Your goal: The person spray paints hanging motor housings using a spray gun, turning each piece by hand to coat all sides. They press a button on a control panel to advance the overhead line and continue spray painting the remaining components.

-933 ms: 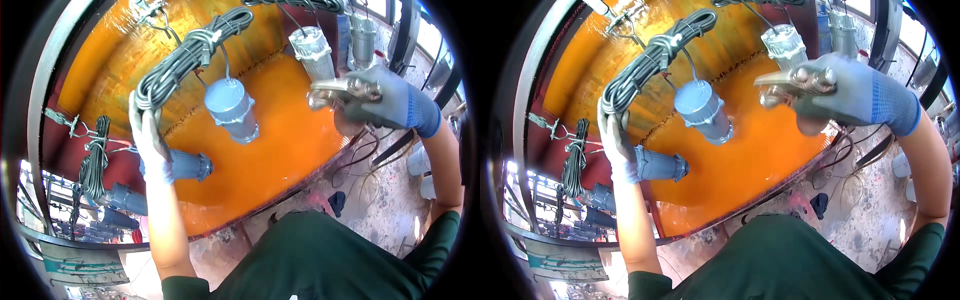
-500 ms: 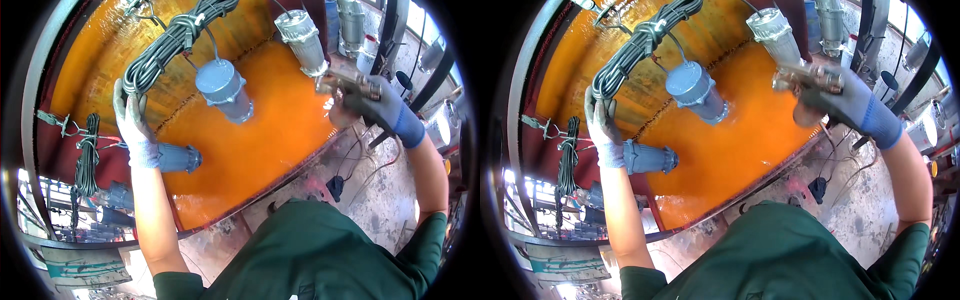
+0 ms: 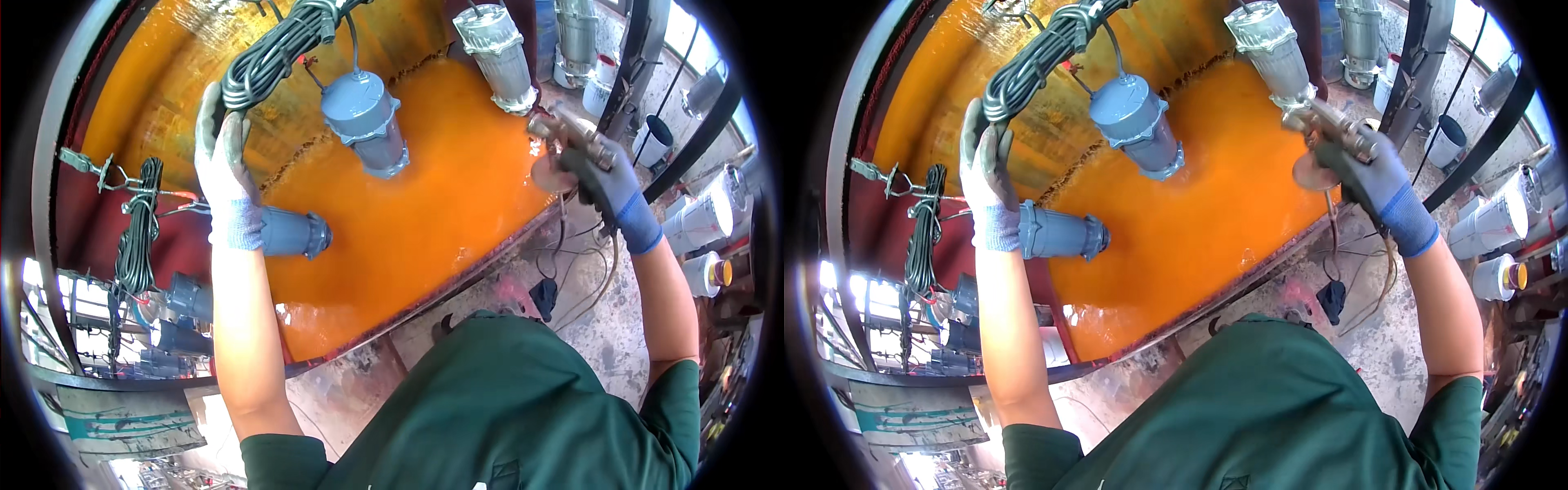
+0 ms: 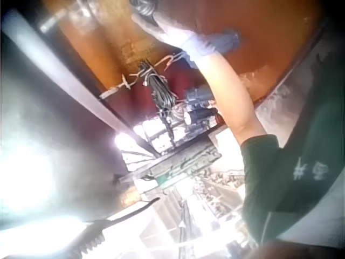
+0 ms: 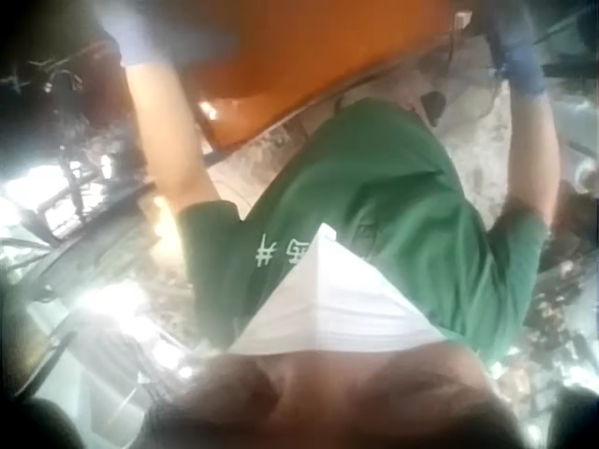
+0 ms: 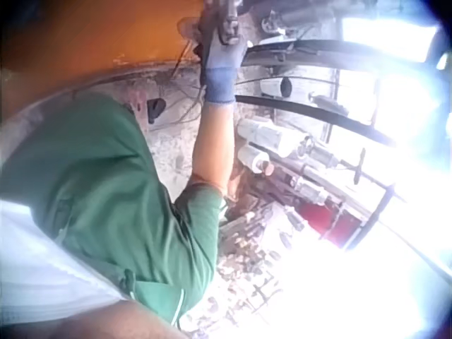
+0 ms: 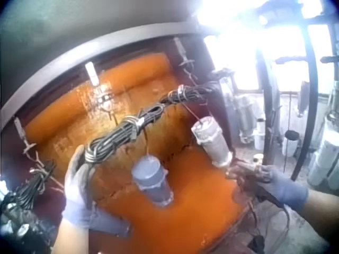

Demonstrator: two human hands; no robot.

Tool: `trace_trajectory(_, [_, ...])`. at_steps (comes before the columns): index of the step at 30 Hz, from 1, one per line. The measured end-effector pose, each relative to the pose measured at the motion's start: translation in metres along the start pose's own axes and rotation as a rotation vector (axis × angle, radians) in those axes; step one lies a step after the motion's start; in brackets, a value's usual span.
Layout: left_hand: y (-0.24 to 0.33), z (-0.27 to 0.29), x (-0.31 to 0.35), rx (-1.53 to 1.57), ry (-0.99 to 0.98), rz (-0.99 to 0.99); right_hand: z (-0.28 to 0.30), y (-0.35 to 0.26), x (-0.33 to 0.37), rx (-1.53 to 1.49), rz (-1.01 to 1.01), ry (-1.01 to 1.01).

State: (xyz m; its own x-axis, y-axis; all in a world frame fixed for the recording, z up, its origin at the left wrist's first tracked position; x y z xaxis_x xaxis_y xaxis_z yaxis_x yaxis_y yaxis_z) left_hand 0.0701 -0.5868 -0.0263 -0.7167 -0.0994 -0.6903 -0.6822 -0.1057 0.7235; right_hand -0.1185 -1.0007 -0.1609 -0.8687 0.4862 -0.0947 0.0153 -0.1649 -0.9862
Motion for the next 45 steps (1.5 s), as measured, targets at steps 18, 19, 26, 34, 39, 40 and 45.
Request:
trace_trajectory(18, [-0.250,0.149,0.435,-0.366,-0.090,0.696,0.004,-0.131,0.034,0.393,0.522,-0.146])
trace_trajectory(19, [-0.272,0.185,0.483,-0.702,-0.327,0.391,-0.003,-0.139,0.039,0.465,0.657,-0.260])
trace_trajectory(26, [-0.263,0.313,0.636,-0.947,-0.402,0.934,0.002,-0.174,0.018,0.526,0.617,-0.150])
trace_trajectory(34, [-0.288,0.364,0.698,-0.775,-0.125,1.241,-0.047,-0.195,0.025,0.672,0.563,-0.435])
trace_trajectory(39, [-0.259,0.283,0.629,-0.965,-0.324,1.141,-0.044,-0.169,0.025,0.442,0.452,-0.263])
trace_trajectory(40, [-0.255,0.275,0.621,-0.973,-0.322,1.139,-0.048,-0.164,0.028,0.449,0.500,-0.338])
trace_trajectory(45, [-0.297,0.260,0.617,-0.788,-0.276,1.060,-0.040,-0.101,0.042,0.686,0.496,-0.662])
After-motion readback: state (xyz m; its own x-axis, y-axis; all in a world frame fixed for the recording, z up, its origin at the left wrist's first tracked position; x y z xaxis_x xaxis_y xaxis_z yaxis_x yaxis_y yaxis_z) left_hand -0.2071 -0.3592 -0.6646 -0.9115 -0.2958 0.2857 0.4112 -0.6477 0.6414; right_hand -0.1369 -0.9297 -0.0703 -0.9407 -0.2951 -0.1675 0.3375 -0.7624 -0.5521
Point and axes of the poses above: each hand's wrist, its own x-axis away from the middle knuckle, its own z-axis out of the back of the hand, y = z × x, the point moved 3 cm from there along -x, towards the middle knuckle, and after that the axes turned 15 degrees about y, right-handed, at the moved point
